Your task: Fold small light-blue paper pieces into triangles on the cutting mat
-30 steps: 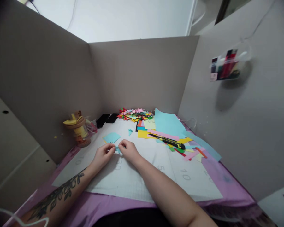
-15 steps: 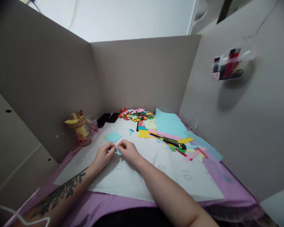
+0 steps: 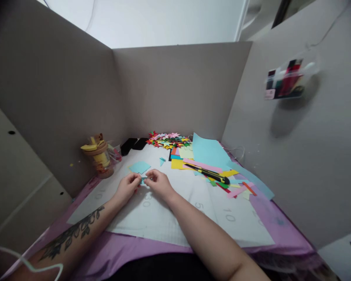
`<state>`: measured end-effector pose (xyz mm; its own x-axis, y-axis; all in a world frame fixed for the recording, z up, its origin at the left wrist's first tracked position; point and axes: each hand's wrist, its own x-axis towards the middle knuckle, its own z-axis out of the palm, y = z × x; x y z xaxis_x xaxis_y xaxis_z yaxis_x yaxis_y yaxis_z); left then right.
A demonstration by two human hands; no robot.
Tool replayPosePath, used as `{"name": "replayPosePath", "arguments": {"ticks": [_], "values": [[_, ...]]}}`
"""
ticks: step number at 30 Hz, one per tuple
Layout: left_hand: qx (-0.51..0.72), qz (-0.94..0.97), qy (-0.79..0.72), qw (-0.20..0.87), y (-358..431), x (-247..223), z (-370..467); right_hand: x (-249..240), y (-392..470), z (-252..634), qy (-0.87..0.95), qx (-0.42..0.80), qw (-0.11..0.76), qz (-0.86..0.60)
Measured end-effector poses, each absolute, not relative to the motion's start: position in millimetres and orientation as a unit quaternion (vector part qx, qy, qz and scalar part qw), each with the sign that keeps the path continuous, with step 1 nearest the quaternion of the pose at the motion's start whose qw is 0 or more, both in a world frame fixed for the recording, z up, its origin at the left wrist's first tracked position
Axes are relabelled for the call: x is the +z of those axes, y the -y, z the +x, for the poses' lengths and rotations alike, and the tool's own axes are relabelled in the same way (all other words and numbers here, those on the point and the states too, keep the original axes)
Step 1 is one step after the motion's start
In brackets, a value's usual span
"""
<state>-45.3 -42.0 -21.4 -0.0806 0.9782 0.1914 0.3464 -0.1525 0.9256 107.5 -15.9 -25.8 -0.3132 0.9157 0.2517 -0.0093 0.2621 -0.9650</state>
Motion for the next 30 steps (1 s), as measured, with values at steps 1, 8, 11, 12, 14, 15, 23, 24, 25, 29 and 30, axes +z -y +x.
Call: {"name": "replayPosePath", "arguments": {"ticks": [1, 8, 11, 12, 14, 15, 23, 24, 25, 29, 30], "values": [[0.477, 0.590, -0.555, 0.342, 42.0, -21.4, -44.9, -26.9, 15.3, 107.6, 0.646, 0.484, 0.467, -0.360], [0.473, 0.589, -0.538, 0.375, 46.3, -15.0, -40.9, -29.1, 13.1, 109.4, 0.657, 0.463, 0.449, -0.391], [0.474, 0.588, -0.539, 0.373, 46.4, -15.9, -41.1, -28.9, 13.6, 109.4, 0.667, 0.457, 0.449, -0.380], [0.474, 0.589, -0.539, 0.372, 46.0, -16.7, -41.2, -28.8, 14.0, 109.2, 0.672, 0.453, 0.451, -0.374], [0.474, 0.591, -0.534, 0.375, 45.3, -18.6, -41.3, -28.2, 14.9, 108.6, 0.681, 0.451, 0.453, -0.358], [0.475, 0.590, -0.532, 0.379, 45.0, -19.3, -41.2, -27.8, 15.4, 108.3, 0.683, 0.453, 0.453, -0.350], [0.492, 0.550, -0.501, 0.452, 48.1, -15.3, -37.1, -28.9, 15.1, 105.3, 0.659, 0.503, 0.464, -0.312], [0.493, 0.546, -0.498, 0.459, 48.6, -14.5, -36.9, -29.5, 14.8, 105.0, 0.655, 0.511, 0.462, -0.311], [0.493, 0.545, -0.497, 0.462, 48.8, -14.1, -37.0, -29.9, 14.7, 104.8, 0.651, 0.516, 0.461, -0.311], [0.488, 0.571, -0.514, 0.414, 47.9, -16.6, -38.7, -29.6, 15.5, 104.8, 0.666, 0.486, 0.469, -0.315], [0.485, 0.584, -0.519, 0.392, 47.4, -17.9, -39.2, -29.4, 16.0, 104.9, 0.672, 0.466, 0.475, -0.324]]}}
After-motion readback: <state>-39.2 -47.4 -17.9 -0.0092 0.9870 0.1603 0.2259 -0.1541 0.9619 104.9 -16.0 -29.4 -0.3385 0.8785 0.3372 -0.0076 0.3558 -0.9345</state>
